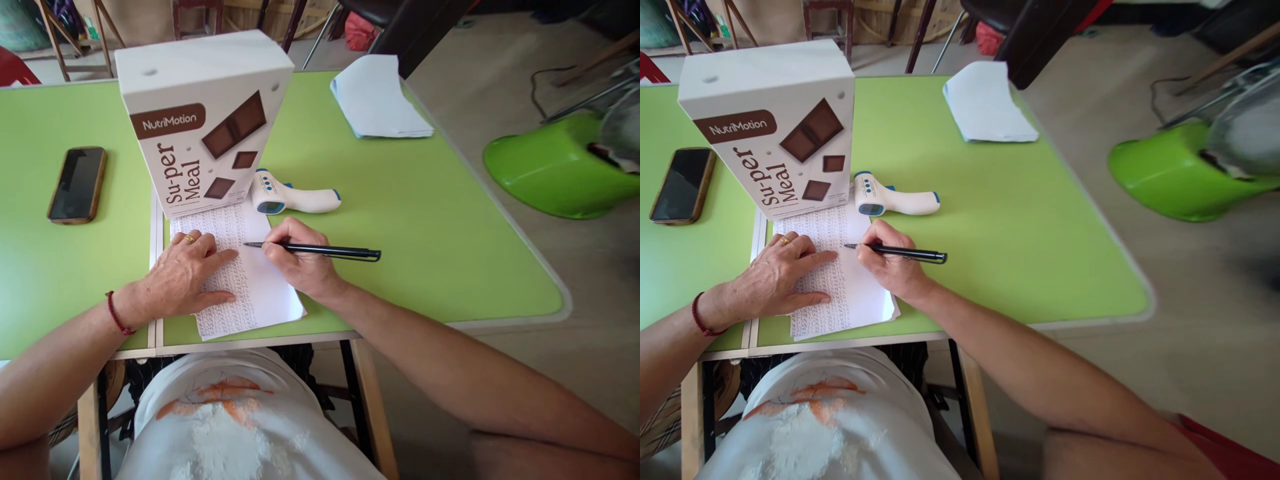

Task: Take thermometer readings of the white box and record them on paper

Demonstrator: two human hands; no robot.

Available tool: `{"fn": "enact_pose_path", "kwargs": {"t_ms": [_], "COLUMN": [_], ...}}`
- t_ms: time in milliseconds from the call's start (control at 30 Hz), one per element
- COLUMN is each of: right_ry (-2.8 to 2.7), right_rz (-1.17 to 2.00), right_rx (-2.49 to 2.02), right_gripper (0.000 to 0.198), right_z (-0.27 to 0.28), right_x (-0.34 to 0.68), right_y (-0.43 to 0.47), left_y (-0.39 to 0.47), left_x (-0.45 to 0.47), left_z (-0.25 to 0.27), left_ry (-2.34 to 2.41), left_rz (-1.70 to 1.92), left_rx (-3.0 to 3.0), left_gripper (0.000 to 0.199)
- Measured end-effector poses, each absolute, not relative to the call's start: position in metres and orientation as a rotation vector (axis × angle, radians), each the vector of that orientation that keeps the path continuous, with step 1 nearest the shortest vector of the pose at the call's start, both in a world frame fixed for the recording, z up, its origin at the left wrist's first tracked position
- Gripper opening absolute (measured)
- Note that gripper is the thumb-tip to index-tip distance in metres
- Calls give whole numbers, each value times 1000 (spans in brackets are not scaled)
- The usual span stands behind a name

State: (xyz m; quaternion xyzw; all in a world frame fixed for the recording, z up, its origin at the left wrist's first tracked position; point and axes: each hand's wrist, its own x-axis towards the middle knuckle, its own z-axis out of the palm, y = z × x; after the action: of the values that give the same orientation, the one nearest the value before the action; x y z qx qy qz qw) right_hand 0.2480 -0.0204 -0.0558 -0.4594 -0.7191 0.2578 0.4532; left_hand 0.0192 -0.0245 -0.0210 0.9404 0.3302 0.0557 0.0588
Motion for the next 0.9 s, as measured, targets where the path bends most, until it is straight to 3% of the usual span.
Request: {"fn": "enact_pose_path", "kwargs": {"t_ms": [900], "right_ry": [-1733], "right_rz": [621], "right_rx": [-1149], "right_gripper": [17], "right_z": [-57], "right_x": [249], "right_y": [-19], "left_y": [-24], "left_x": [18], "left_z": [-23], "left_ry": [980], "left_rz": [192], "left_rx": [2849], "left_gripper": [66]}}
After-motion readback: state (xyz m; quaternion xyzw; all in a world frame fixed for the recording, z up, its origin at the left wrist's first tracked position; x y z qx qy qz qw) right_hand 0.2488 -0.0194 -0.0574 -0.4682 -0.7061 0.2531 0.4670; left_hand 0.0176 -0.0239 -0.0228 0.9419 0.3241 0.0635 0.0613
